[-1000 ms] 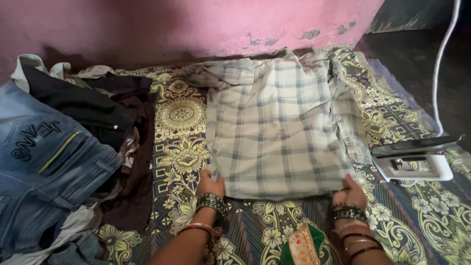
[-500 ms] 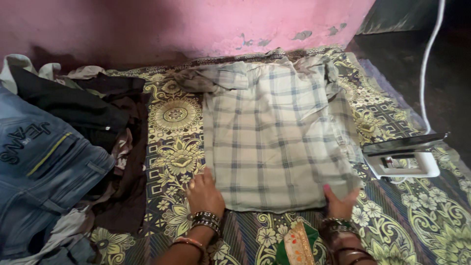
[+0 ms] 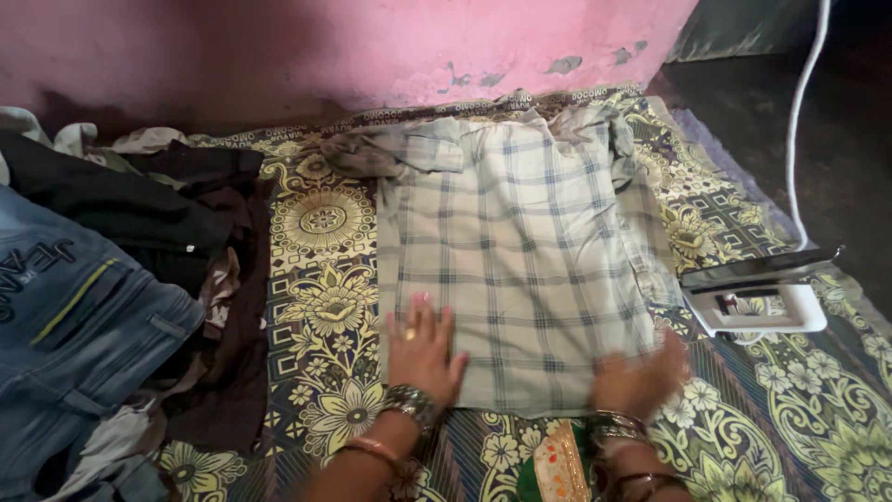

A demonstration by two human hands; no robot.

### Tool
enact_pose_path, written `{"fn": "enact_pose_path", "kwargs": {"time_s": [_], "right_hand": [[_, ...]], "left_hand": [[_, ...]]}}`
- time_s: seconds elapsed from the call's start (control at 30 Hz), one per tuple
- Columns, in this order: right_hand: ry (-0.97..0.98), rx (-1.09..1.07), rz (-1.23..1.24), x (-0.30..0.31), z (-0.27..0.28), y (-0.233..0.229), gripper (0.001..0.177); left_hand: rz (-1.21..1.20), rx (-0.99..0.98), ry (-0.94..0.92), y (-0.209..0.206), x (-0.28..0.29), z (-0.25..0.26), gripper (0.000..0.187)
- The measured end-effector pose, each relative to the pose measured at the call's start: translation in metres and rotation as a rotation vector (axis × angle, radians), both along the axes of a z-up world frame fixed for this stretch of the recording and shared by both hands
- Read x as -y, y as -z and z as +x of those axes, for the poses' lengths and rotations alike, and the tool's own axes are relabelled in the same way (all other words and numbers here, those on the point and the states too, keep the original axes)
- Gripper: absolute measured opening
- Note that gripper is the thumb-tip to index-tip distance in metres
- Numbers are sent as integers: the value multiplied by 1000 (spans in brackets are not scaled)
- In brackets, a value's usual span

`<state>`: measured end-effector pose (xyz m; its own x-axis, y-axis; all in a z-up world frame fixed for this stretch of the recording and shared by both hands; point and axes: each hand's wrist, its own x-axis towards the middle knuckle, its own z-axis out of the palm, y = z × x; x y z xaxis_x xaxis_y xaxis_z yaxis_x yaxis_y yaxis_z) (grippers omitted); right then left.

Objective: The person irons a plaid shirt laid out on a patterned mat. They smooth the fabric, use an electric iron to press the front and back, flip the shirt, and then hang it on a wall hook.

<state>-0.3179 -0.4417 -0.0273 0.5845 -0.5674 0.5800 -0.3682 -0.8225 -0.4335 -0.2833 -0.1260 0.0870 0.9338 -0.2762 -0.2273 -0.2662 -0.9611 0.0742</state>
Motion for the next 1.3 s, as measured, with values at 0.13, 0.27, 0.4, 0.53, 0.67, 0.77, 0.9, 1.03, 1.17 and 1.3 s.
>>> {"fn": "enact_pose_path", "kwargs": {"time_s": [0.13, 0.27, 0.4, 0.53, 0.67, 0.77, 0.9, 1.03, 1.17, 1.3], "right_hand": [[-505, -439, -197, -63, 21, -16, 71], [-269, -969, -236, -45, -2, -20, 74], [-153, -519, -254, 25, -60, -26, 80], [-186, -393, -143, 8, -13, -23, 64], [-616, -526, -144, -49, 36, -15, 64], [-549, -663, -226, -52, 44, -16, 69], [-212, -711, -382, 15, -8, -25, 70], [-52, -485, -329, 11, 18, -6, 73], [-557, -494, -392, -54, 81, 21, 61], [-439, -596, -322, -26, 82, 15, 63]], "left_hand": [[-160, 62, 193, 13, 46, 2, 77], [-70, -103, -83, 36, -2, 13, 82], [-42, 124, -222, 53, -57, 23, 79], [-208, -8, -389, 53, 7, 42, 80], [-163, 131, 92, 59, 91, 45, 76], [-290, -3, 4, 68, 61, 50, 80], [-138, 154, -279, 73, -57, 58, 76], [-151, 42, -483, 68, -30, 93, 80], [-288, 299, -10, 74, 92, 89, 77], [-437, -35, -36, 80, 65, 103, 72]]}}
